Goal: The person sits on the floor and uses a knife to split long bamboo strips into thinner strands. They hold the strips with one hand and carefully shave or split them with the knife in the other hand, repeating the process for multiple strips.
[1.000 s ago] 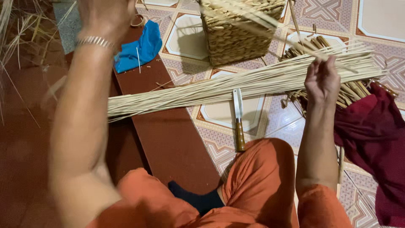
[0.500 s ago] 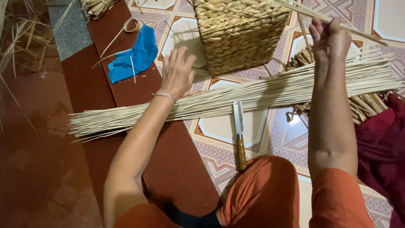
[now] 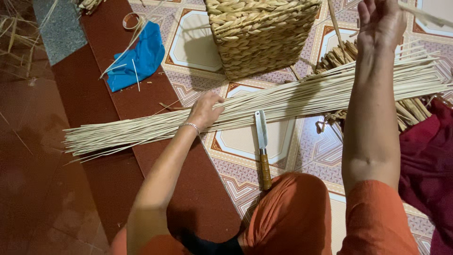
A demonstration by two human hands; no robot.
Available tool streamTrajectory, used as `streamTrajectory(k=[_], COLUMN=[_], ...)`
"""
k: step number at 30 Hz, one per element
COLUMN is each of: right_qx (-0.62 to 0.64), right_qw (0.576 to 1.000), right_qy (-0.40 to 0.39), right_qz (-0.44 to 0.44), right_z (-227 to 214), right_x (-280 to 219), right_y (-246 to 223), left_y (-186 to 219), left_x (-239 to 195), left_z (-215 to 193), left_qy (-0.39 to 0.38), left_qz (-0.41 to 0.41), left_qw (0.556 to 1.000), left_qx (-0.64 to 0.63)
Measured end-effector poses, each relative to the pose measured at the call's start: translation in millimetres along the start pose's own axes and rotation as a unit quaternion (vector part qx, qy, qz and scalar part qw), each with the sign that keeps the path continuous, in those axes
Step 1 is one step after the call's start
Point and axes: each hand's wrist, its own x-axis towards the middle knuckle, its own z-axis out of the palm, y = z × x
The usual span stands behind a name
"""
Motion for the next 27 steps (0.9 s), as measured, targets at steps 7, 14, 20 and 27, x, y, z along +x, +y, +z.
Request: streamTrajectory(k=[7,14,20,27], right_qx=[-0.056,-0.004,0.046,0.089], right_qw=[0.987,0.985,0.972,0.974], right_qy=[0.143,0.161,0.205,0.177], right_qz=[0.037,0.062,0.104,0.108], right_z=[-4.4,24.7,23.3,30.9], right_x=[-1.3,-37.1,-51.2,-56.6], right_y=[13.1,11.0,23.5,31.9], left_y=[3.5,-6.1,-29.3,-43.2], left_x=[-38.8,-56.8,-67.9,-65.0], left_z=[12.7,28.7,53.1,70.8], left_qy=[-0.049,-0.027,0.014,0.108], left_qz=[-0.118,-0.09,-0.049,-0.004], left_qw=[0.988,0.994,0.985,0.982], left_qx=[-0.089,0.056,0.162,0.152])
